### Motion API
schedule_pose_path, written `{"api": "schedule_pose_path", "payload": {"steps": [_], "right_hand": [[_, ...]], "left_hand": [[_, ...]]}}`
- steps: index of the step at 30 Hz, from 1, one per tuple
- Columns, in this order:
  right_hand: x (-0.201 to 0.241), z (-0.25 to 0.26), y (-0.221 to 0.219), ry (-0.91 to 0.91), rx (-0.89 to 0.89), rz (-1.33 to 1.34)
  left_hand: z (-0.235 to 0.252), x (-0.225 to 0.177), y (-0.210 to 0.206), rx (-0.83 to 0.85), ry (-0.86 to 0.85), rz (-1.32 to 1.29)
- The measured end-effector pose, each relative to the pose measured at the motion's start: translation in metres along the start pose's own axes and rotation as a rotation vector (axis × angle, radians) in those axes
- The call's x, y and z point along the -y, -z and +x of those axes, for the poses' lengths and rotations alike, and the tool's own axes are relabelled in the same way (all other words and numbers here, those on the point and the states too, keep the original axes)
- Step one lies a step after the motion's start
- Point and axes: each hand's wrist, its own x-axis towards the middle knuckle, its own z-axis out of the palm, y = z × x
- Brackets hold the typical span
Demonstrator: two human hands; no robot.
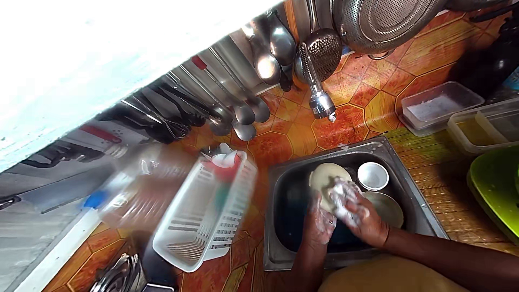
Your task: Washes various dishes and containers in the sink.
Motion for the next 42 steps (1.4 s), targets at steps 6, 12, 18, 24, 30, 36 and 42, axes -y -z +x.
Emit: {"api": "schedule_pose_path", "payload": {"steps": [6,12,18,24,30,36,42], "right_hand": [[-0.01,0.008,0.009,0.227,0.112,0.007],[-0.032,0.026,0.022,-0.39,-0.001,0.274],[-0.029,0.06,0.049,-1.007,-0.076,0.498],[-0.054,0.062,0.078,-1.004,-0.242,0.478],[-0.041,0.066,0.101,-0.916,-0.283,0.457],[-0.037,0.053,0.104,-0.886,-0.181,0.402],[-0.038,0.045,0.097,-0.897,-0.106,0.415]], "left_hand": [[-0.001,0.004,-0.01,-0.106,0.004,-0.068],[-0.006,0.002,0.012,-0.022,0.047,-0.027],[-0.012,-0.017,0.023,0.229,0.001,0.492],[-0.006,-0.022,0.012,0.63,0.073,1.434],[0.018,0.04,0.013,0.849,-0.16,1.884],[0.024,0.022,0.019,0.504,-0.024,1.977],[0.03,-0.005,0.062,-0.018,0.232,2.194]]}}
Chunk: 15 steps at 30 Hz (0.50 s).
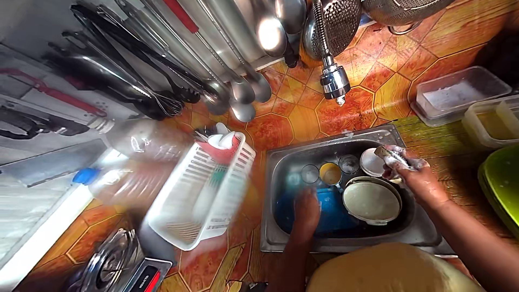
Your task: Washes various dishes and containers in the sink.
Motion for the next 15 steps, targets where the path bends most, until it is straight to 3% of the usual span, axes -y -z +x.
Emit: {"api": "schedule_pose_path", "payload": {"steps": [8,15], "right_hand": [[-0.004,-0.007,-0.016,0.033,0.131,-0.089],[-0.007,-0.008,-0.012,0.028,0.122,-0.08]], "left_hand": [[0.014,0.003,0.005,0.135,0.036,0.133],[0.01,0.0,0.003,0.119,0.028,0.003]]}}
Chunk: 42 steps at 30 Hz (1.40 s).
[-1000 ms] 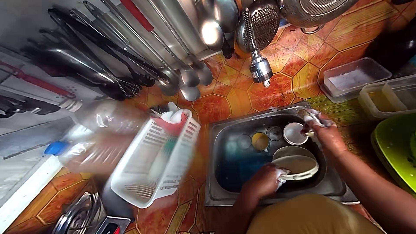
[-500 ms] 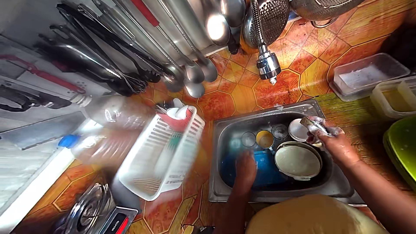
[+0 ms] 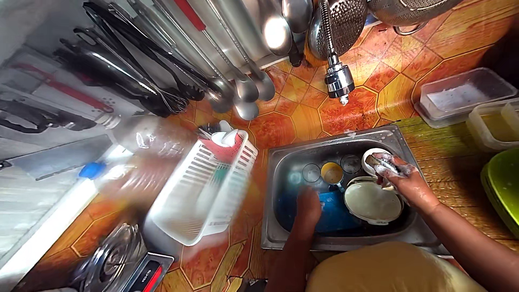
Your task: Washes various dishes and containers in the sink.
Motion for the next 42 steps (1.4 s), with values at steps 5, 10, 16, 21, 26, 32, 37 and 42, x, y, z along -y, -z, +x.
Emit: {"api": "schedule_pose_path", "payload": {"steps": [5,10,16,21,26,32,37,42], "right_hand": [[-0.003,0.0,0.001,-0.021,0.012,0.004],[-0.002,-0.001,-0.005,-0.038,0.049,0.027],[-0.005,-0.002,-0.006,-0.025,0.09,0.019],[-0.005,-0.002,-0.006,-0.038,0.077,0.022],[-0.003,-0.002,-0.003,-0.05,0.084,0.014],[-0.011,0.002,0.001,-0.101,0.072,0.037],[-0.013,0.003,0.001,-0.148,0.161,-0.068],[0.009,0.002,-0.013,-0.035,0.236,-0.091]], "left_hand": [[-0.011,-0.004,0.004,0.01,0.038,-0.049],[-0.004,-0.005,-0.001,0.002,0.051,-0.009],[-0.001,-0.01,0.001,0.015,0.054,0.043],[0.006,-0.011,0.013,0.117,0.108,-0.025],[0.001,-0.014,0.013,0.233,0.071,-0.087],[-0.013,0.012,0.011,0.168,0.077,-0.581],[-0.046,0.048,0.049,0.038,-0.022,-0.625],[-0.088,0.063,0.082,-0.115,-0.065,-0.918]]}}
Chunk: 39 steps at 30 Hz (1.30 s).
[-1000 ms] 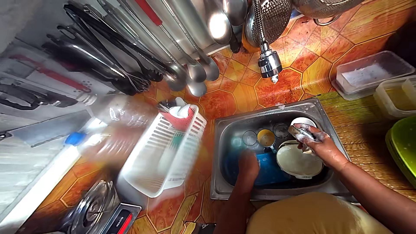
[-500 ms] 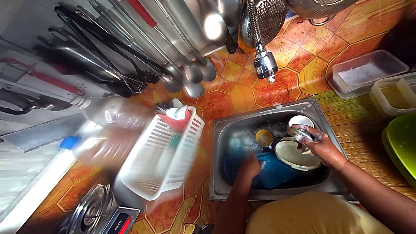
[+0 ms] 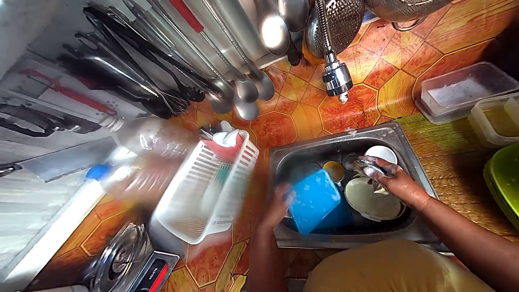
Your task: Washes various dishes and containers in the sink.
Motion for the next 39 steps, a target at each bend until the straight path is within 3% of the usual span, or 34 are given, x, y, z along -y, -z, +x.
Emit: {"api": "schedule_pose_path", "payload": {"steps": [3,6,10,12,16,18,24,28,30,33,35,39], "right_hand": [[0.009,0.003,-0.024,0.263,-0.036,-0.115],[0.002,-0.006,-0.067,0.565,-0.021,-0.289],[-0.014,-0.022,-0.098,0.915,0.06,-0.5],[-0.018,-0.006,-0.085,0.928,0.034,-0.589],[-0.02,0.045,-0.047,0.558,-0.137,-0.583],[-0.018,0.052,-0.046,0.464,-0.191,-0.6],[-0.014,-0.013,-0.097,0.81,-0.079,-0.552],[-0.032,0.007,-0.076,0.981,-0.091,-0.658],[-0.041,0.031,-0.053,0.902,-0.213,-0.681],[-0.037,0.053,-0.018,0.487,-0.255,-0.515],[-0.021,0.052,0.002,0.216,-0.147,-0.171],[-0.003,0.038,0.026,0.013,0.24,0.226]], "left_hand": [[-0.01,-0.009,-0.011,0.059,-0.071,-0.27],[-0.005,-0.021,-0.058,0.027,-0.167,-0.566],[0.006,-0.02,-0.104,-0.079,-0.226,-0.679],[0.006,-0.017,-0.101,-0.032,-0.224,-0.71],[0.008,-0.013,-0.098,0.109,-0.249,-0.758],[0.01,-0.016,-0.101,0.128,-0.248,-0.773],[0.019,-0.01,-0.113,-0.014,-0.231,-0.71],[0.015,-0.001,-0.106,0.077,-0.251,-0.74],[0.013,-0.003,-0.095,0.146,-0.27,-0.718],[0.009,-0.005,-0.08,0.178,-0.229,-0.675],[0.012,-0.002,-0.072,0.191,-0.206,-0.651],[0.024,0.006,-0.063,0.209,-0.229,-0.631]]}}
